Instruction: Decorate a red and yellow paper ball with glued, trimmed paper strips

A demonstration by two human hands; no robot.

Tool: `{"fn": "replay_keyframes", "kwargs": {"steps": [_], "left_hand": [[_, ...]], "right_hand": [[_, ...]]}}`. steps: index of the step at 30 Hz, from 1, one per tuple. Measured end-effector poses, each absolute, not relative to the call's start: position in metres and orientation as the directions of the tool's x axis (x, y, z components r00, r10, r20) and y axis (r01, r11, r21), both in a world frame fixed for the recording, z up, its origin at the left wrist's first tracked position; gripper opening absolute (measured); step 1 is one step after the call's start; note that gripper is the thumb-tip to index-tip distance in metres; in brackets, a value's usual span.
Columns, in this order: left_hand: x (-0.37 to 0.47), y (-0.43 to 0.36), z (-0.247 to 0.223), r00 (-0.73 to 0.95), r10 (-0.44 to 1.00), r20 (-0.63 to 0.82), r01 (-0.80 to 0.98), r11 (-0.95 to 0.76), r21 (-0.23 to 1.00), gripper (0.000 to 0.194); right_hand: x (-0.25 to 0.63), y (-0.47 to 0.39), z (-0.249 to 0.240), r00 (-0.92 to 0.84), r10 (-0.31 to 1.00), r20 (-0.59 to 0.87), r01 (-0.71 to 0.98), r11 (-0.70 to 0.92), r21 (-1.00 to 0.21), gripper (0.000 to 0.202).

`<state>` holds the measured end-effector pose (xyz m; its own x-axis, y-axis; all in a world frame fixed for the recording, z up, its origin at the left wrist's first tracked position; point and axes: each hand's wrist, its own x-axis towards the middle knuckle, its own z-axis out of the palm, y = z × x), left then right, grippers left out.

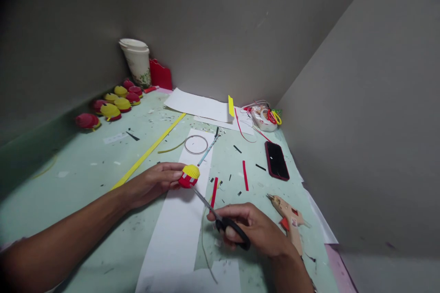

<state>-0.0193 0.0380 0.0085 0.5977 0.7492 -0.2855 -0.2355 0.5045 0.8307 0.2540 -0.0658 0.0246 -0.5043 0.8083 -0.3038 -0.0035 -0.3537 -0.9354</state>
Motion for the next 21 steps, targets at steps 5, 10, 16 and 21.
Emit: {"fn": "replay_keyframes", "kwargs": {"steps": [5, 10, 16, 21], "left_hand": [[-0.021, 0.037, 0.008, 0.571, 0.764, -0.302, -0.308, 0.539, 0.784, 0.033], [-0.02, 0.036, 0.01, 0.615, 0.745, -0.257, -0.327, 0.538, 0.777, 0.027], [-0.02, 0.036, 0.011, 0.669, 0.71, -0.221, -0.305, 0.533, 0.79, 0.023], [-0.022, 0.035, 0.011, 0.689, 0.695, -0.206, -0.286, 0.522, 0.804, 0.021]], "right_hand": [[0.253, -0.064, 0.016, -0.516, 0.801, -0.302, -0.047, -0.379, -0.924, 0.056], [0.246, -0.062, 0.011, -0.547, 0.788, -0.285, -0.093, -0.395, -0.914, 0.057], [0.241, -0.061, 0.011, -0.557, 0.793, -0.248, -0.123, -0.374, -0.919, 0.059], [0.24, -0.06, 0.014, -0.552, 0.799, -0.239, -0.109, -0.353, -0.929, 0.064]]}}
